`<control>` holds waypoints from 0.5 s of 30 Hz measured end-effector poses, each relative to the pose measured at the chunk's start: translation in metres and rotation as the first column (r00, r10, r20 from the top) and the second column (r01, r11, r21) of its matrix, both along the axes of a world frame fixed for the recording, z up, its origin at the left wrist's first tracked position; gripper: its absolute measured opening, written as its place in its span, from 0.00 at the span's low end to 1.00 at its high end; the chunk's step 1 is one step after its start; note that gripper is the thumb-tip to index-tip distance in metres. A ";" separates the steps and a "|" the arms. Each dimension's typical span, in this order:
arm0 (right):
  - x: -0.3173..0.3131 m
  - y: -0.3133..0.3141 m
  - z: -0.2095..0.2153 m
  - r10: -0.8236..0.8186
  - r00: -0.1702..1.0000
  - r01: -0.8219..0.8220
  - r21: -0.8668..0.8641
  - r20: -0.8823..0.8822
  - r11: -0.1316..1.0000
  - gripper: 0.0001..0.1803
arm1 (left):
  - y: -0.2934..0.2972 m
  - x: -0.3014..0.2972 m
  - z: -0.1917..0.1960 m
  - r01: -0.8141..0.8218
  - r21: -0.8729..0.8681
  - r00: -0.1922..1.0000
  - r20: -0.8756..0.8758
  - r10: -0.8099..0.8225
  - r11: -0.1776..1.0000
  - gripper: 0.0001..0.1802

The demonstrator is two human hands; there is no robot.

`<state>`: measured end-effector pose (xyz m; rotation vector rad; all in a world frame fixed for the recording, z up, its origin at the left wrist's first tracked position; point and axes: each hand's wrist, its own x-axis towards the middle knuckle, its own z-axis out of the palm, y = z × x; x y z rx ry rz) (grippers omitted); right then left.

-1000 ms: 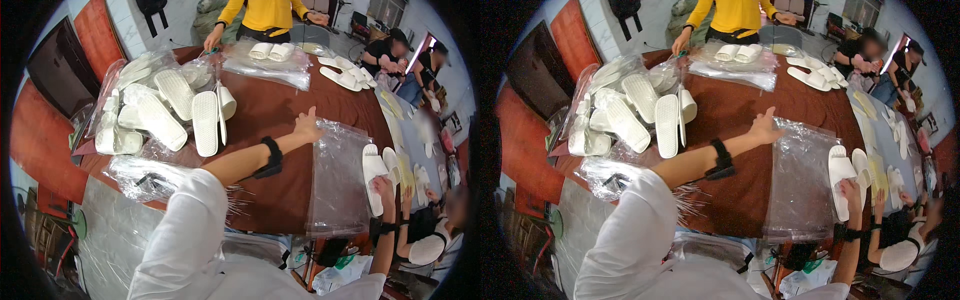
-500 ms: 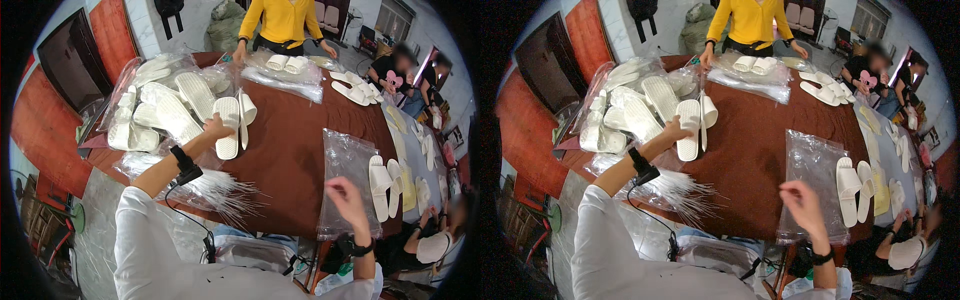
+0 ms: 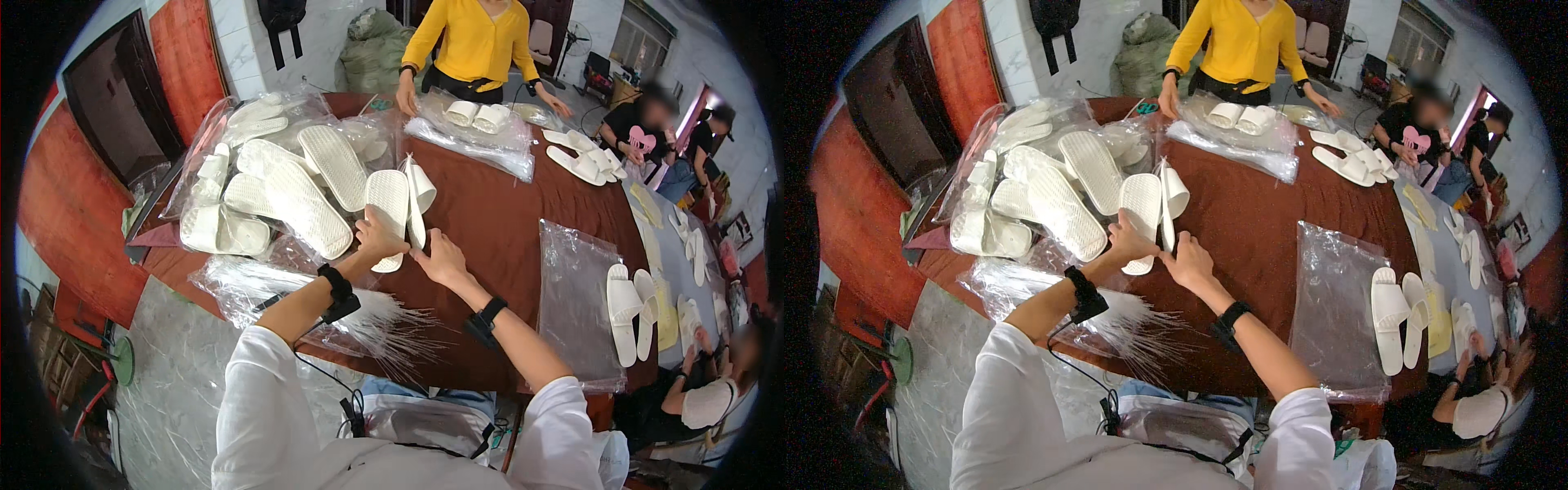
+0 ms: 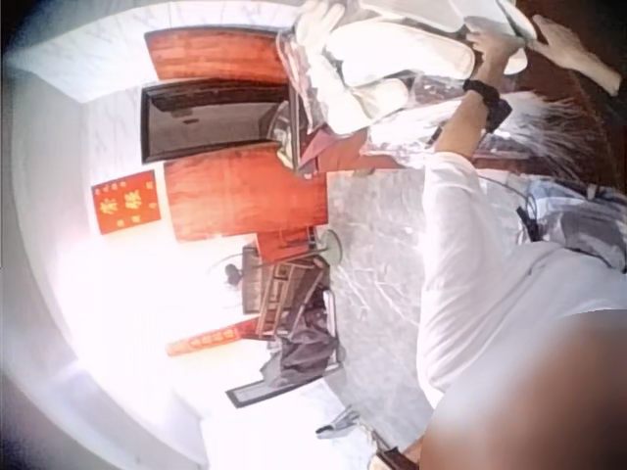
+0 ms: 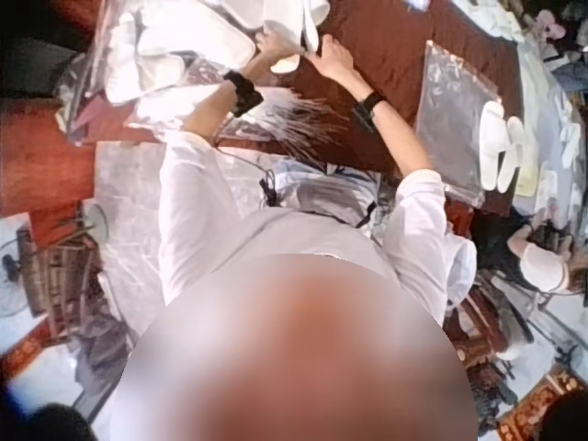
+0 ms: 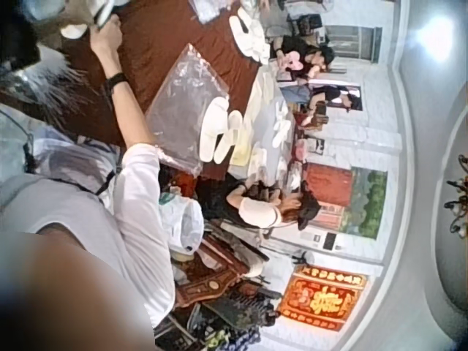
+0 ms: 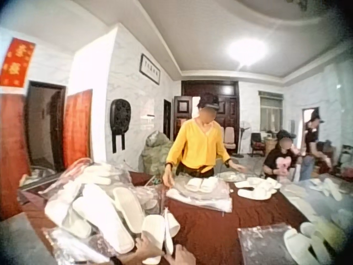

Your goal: The recorder and others are packaging white slides into plastic bags at a large table in a manufacturing setting.

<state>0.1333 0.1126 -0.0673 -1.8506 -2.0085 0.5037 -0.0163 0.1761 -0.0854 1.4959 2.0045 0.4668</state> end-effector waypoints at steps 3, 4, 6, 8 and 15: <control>0.008 0.007 -0.009 0.100 0.976 -0.078 0.123 -0.191 0.989 0.20 | 0.001 -0.010 0.008 0.019 -0.013 0.993 0.113 -0.017 1.000 0.72; 0.009 0.008 -0.005 0.103 0.976 -0.081 0.122 -0.189 0.989 0.20 | 0.002 -0.016 0.012 0.032 -0.050 0.976 0.215 -0.020 0.998 0.69; 0.017 0.005 0.000 -0.039 0.979 0.071 0.152 -0.202 0.986 0.16 | 0.000 -0.011 0.020 0.013 -0.092 0.987 0.158 0.002 0.996 0.53; 0.030 -0.003 0.007 -0.051 0.978 0.119 0.342 -0.202 0.932 0.14 | -0.008 -0.025 0.030 0.317 -0.229 0.506 0.862 0.040 0.920 0.38; 0.068 -0.092 0.066 -0.107 0.989 0.138 0.386 -0.100 0.912 0.15 | -0.085 -0.001 0.056 0.434 -0.306 -0.081 0.924 0.375 0.848 0.40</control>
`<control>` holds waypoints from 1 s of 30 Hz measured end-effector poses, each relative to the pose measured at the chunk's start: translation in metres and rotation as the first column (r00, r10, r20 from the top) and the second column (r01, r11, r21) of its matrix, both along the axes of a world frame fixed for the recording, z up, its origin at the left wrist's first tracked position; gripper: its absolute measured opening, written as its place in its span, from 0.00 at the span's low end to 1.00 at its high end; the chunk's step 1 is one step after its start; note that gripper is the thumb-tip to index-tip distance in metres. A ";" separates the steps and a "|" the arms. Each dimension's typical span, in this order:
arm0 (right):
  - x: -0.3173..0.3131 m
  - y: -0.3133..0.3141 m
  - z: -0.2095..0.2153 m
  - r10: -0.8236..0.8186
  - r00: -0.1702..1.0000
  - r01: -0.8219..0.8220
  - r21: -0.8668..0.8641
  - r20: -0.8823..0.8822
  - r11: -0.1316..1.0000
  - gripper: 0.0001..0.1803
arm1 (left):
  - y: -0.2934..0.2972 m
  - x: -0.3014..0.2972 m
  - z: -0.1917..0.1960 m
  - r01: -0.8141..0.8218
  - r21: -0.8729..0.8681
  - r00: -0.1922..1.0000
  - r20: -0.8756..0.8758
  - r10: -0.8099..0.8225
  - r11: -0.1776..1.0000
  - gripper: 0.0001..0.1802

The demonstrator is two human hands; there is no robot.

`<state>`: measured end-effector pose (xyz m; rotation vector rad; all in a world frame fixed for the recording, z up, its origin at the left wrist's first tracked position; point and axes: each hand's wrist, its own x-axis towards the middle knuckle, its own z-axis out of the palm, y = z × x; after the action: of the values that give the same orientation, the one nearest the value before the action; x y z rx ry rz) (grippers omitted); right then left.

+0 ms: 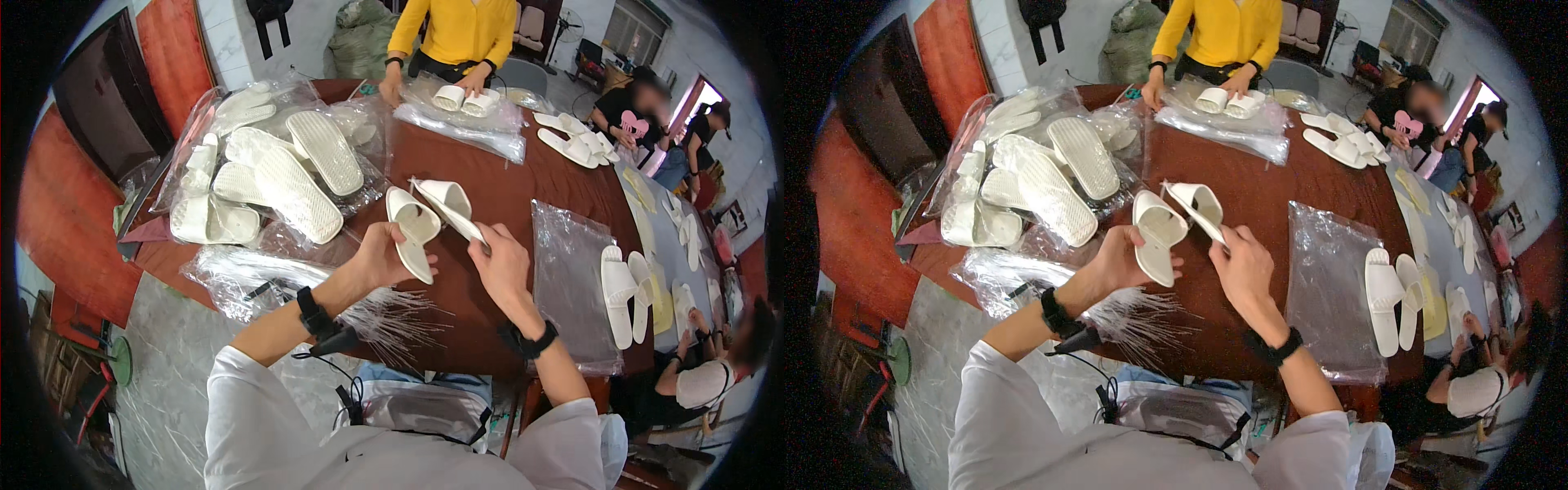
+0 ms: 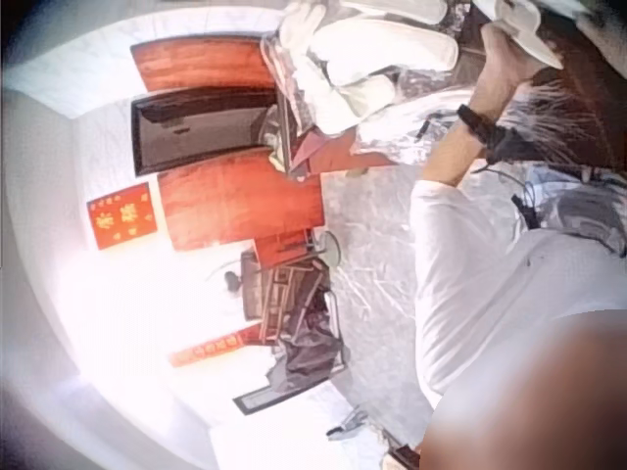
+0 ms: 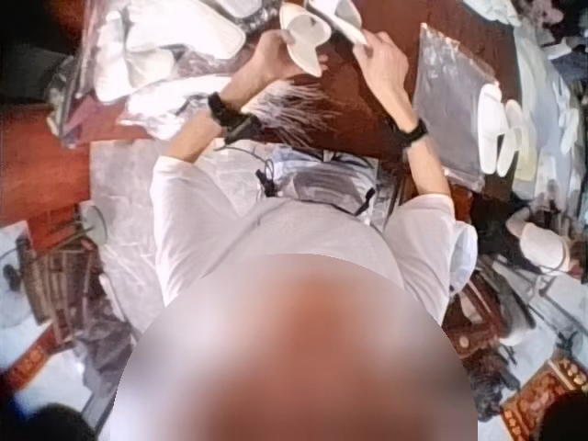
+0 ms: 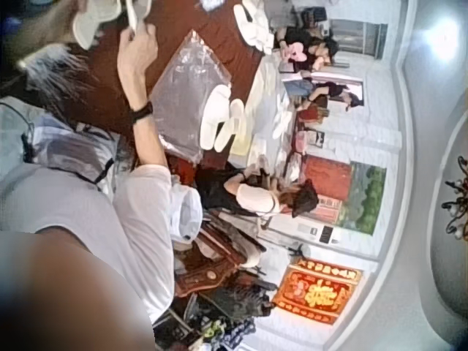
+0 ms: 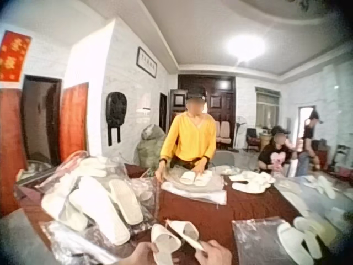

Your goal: The recorder and others are packaging white slides into plastic bags at a large table in a manufacturing setting.

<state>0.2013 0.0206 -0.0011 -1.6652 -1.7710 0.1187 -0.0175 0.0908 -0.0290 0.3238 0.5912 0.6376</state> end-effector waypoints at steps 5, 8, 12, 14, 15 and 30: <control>0.024 -0.088 -0.015 -0.075 0.990 0.059 0.135 0.118 0.989 0.18 | -0.065 0.024 -0.015 0.036 0.002 0.973 0.229 -0.035 0.999 0.40; 0.030 -0.134 -0.030 -0.038 0.978 0.006 0.158 0.204 0.987 0.24 | -0.100 0.024 -0.046 -0.010 -0.052 0.987 0.162 0.018 0.999 0.38; 0.038 -0.179 -0.063 -0.050 0.961 0.018 0.121 0.271 0.993 0.28 | -0.139 0.031 -0.042 -0.102 0.097 0.990 -0.089 0.110 0.990 0.32; 0.037 -0.190 -0.072 -0.069 0.960 0.041 0.109 0.271 0.993 0.29 | -0.152 0.029 -0.054 -0.170 0.290 0.963 -0.154 0.221 0.942 0.32; 0.038 -0.193 -0.075 -0.088 0.958 0.062 0.103 0.272 0.993 0.30 | -0.158 0.028 -0.053 -0.166 0.284 0.963 -0.158 0.217 0.944 0.32; 0.012 -0.186 -0.079 -0.070 0.989 0.070 0.004 0.131 0.998 0.28 | -0.070 0.013 0.023 0.683 0.720 0.582 -0.641 0.500 0.128 0.29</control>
<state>0.2132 -0.1650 -0.0801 -1.7682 -1.8055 -0.0223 -0.0046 0.0209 -0.0057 2.1994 0.9440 0.6107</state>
